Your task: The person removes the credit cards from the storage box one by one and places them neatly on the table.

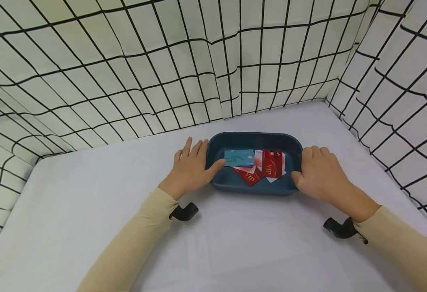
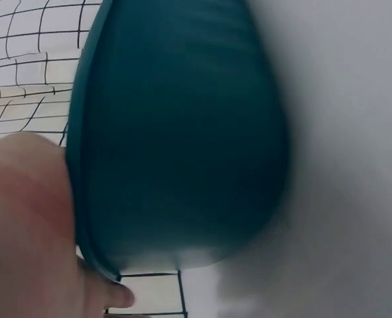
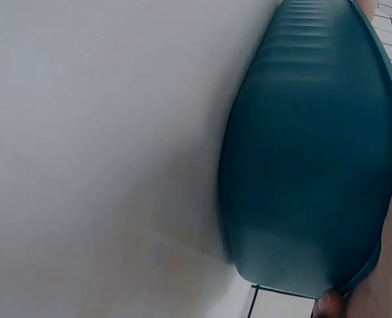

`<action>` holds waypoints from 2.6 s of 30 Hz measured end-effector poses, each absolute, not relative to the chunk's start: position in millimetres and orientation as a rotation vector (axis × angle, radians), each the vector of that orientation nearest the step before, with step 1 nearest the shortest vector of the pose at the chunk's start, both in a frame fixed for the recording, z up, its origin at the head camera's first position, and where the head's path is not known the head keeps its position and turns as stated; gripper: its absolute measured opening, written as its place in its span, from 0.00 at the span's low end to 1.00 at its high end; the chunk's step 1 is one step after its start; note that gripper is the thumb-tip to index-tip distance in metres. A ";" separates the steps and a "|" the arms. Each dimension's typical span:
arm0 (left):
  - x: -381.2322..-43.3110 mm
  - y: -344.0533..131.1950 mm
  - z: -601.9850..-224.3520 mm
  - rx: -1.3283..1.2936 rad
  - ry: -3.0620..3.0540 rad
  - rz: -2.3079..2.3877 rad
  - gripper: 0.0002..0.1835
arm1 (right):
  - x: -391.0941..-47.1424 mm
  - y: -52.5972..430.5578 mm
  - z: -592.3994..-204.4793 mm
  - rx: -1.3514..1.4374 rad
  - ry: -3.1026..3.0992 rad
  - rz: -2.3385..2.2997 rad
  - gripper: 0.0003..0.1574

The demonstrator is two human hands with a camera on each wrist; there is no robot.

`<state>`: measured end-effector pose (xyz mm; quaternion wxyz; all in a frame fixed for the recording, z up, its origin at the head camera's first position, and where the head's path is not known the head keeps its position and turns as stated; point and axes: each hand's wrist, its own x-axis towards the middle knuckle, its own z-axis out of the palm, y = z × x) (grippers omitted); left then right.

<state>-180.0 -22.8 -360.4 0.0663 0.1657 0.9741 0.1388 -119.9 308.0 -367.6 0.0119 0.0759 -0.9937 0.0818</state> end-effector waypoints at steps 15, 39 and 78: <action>-174.3 -39.5 -361.3 0.652 2.963 0.221 0.25 | -119.7 293.6 -368.9 0.264 -3.097 0.265 0.17; -152.7 -73.1 -365.1 0.698 3.045 0.294 0.17 | -124.4 268.3 -368.3 0.305 -3.099 0.317 0.15; -122.3 -140.6 -375.5 0.597 3.130 0.410 0.13 | -118.1 205.5 -374.6 0.438 -3.007 0.422 0.16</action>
